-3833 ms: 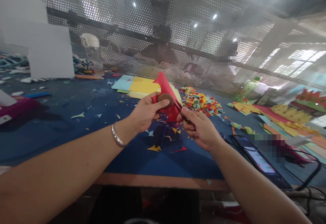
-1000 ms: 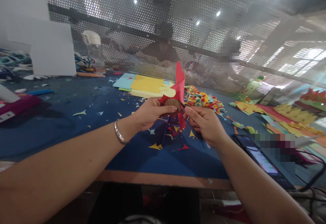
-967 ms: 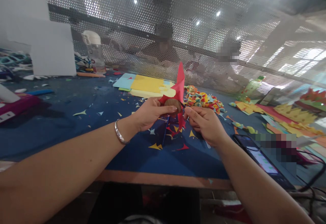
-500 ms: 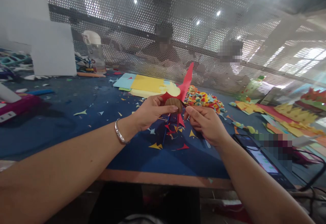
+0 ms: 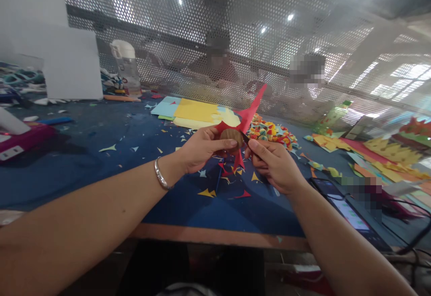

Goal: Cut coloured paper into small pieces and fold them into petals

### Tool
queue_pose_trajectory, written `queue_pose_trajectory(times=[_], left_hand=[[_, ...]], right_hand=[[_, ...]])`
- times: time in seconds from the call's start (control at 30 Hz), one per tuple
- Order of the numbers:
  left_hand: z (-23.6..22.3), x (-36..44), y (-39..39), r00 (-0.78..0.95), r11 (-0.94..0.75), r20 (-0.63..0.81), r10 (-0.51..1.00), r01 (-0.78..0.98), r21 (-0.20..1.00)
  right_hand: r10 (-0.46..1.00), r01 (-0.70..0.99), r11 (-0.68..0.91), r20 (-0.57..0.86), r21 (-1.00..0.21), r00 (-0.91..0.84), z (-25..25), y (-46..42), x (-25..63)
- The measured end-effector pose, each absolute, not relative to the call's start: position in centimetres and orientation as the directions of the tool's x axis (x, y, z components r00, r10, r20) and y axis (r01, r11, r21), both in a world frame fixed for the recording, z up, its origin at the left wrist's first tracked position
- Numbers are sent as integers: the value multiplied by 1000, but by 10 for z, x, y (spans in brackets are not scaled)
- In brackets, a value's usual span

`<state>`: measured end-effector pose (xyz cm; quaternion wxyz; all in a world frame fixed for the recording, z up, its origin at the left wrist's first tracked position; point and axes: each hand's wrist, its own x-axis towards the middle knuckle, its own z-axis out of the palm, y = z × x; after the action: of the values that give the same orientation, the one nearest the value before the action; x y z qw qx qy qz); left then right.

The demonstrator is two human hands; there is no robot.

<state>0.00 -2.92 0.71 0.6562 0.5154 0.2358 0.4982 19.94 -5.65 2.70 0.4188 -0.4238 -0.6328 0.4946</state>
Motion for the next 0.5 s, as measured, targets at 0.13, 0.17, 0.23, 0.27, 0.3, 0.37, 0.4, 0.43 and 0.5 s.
queue_pose_trajectory(times=[0.13,0.17,0.23,0.27,0.3,0.37,0.4,0.43,0.5], left_hand=[[6,0,-28,386,-49,226,894,-419,907],[5,0,-28,378,-59,233,896,-417,907],[4,0,-28,361,-78,246,900,-422,903],[4,0,-28,356,-83,251,900,-424,902],[4,0,-28,354,-87,254,900,-425,901],[4,0,-28,352,-93,256,900,-419,903],[4,0,-28,352,-95,254,901,-410,907],[5,0,-28,352,-98,251,902,-399,912],[5,-1,-29,352,-102,245,903,-380,919]], right_hand=[[949,126,152,109,-980,-296,26,-56,201],[949,131,157,113,-979,-295,25,-56,201],[949,140,169,122,-976,-291,25,-55,201],[949,146,174,126,-974,-289,25,-55,201],[949,152,179,130,-972,-287,25,-55,201],[949,166,189,137,-968,-283,25,-55,201],[949,172,194,141,-966,-281,26,-55,200],[949,177,200,146,-964,-280,26,-55,200],[948,181,208,153,-961,-278,27,-55,200]])
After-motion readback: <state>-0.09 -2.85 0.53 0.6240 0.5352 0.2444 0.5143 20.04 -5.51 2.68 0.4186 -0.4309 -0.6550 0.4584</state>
